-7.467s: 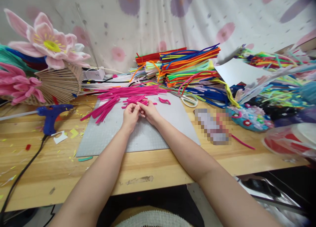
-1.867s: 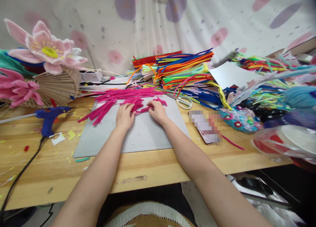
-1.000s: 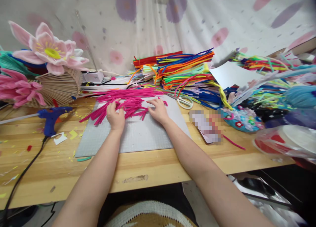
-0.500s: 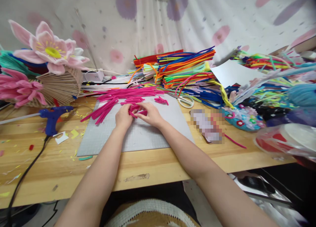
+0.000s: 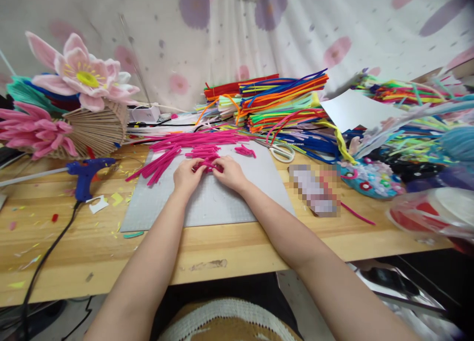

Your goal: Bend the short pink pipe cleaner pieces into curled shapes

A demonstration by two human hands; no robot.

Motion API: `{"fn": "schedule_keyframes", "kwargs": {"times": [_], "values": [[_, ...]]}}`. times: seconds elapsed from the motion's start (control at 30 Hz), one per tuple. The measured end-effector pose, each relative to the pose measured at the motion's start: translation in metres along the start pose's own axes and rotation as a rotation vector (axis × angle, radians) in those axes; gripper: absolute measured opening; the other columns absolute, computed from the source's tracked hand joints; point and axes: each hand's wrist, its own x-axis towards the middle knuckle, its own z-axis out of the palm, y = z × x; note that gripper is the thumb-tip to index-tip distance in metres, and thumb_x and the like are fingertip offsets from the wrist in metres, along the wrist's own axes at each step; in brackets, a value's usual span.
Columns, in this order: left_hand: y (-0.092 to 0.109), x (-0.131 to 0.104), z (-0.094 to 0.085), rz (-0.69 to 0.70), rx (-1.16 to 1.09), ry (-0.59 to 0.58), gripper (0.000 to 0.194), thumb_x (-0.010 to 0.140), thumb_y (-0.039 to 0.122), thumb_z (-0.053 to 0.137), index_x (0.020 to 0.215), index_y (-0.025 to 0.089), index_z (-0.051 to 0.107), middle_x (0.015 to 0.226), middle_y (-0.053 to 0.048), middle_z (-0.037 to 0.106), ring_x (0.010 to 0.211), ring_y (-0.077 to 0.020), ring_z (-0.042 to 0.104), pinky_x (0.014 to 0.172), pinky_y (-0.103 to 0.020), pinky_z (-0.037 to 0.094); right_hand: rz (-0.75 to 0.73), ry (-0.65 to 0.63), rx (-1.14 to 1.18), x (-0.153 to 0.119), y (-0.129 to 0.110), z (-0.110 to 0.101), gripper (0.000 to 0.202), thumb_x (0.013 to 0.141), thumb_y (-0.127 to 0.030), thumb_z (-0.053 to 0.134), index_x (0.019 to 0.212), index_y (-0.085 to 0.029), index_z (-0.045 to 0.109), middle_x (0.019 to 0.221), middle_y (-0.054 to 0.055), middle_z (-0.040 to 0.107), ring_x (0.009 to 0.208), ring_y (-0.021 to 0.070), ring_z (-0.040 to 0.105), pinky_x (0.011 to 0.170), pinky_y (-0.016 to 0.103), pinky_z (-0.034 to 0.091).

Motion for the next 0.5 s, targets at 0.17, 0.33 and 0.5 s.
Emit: {"fn": "schedule_keyframes", "kwargs": {"times": [0.17, 0.33, 0.5], "values": [[-0.0005, -0.0005, 0.0002, 0.048, -0.110, 0.027, 0.029, 0.073, 0.020, 0.055, 0.102, 0.021, 0.062, 0.085, -0.003, 0.068, 0.083, -0.0170, 0.061, 0.076, -0.030, 0.047, -0.041, 0.019, 0.003, 0.0010, 0.0035, 0.0017, 0.022, 0.084, -0.029, 0.048, 0.089, -0.019, 0.067, 0.084, 0.007, 0.063, 0.087, 0.0196, 0.051, 0.082, 0.033, 0.039], [0.0044, 0.0002, 0.0022, -0.026, -0.147, 0.090, 0.035, 0.071, 0.019, 0.054, 0.106, 0.022, 0.052, 0.085, 0.000, 0.066, 0.077, -0.0147, 0.063, 0.076, -0.029, 0.048, -0.052, 0.040, 0.013, 0.0014, 0.0011, 0.0021, 0.021, 0.082, -0.026, 0.050, 0.086, -0.020, 0.069, 0.089, 0.008, 0.062, 0.091, 0.0204, 0.050, 0.085, 0.035, 0.039], [0.0065, -0.0002, 0.0042, -0.024, -0.166, 0.095, 0.035, 0.071, 0.017, 0.052, 0.105, 0.021, 0.050, 0.086, -0.001, 0.064, 0.072, -0.0138, 0.061, 0.072, -0.028, 0.048, 0.066, -0.001, 0.266, 0.0023, -0.0018, 0.0039, 0.019, 0.077, -0.023, 0.050, 0.090, -0.018, 0.063, 0.074, 0.001, 0.061, 0.068, 0.0135, 0.052, 0.069, 0.027, 0.041]]}}
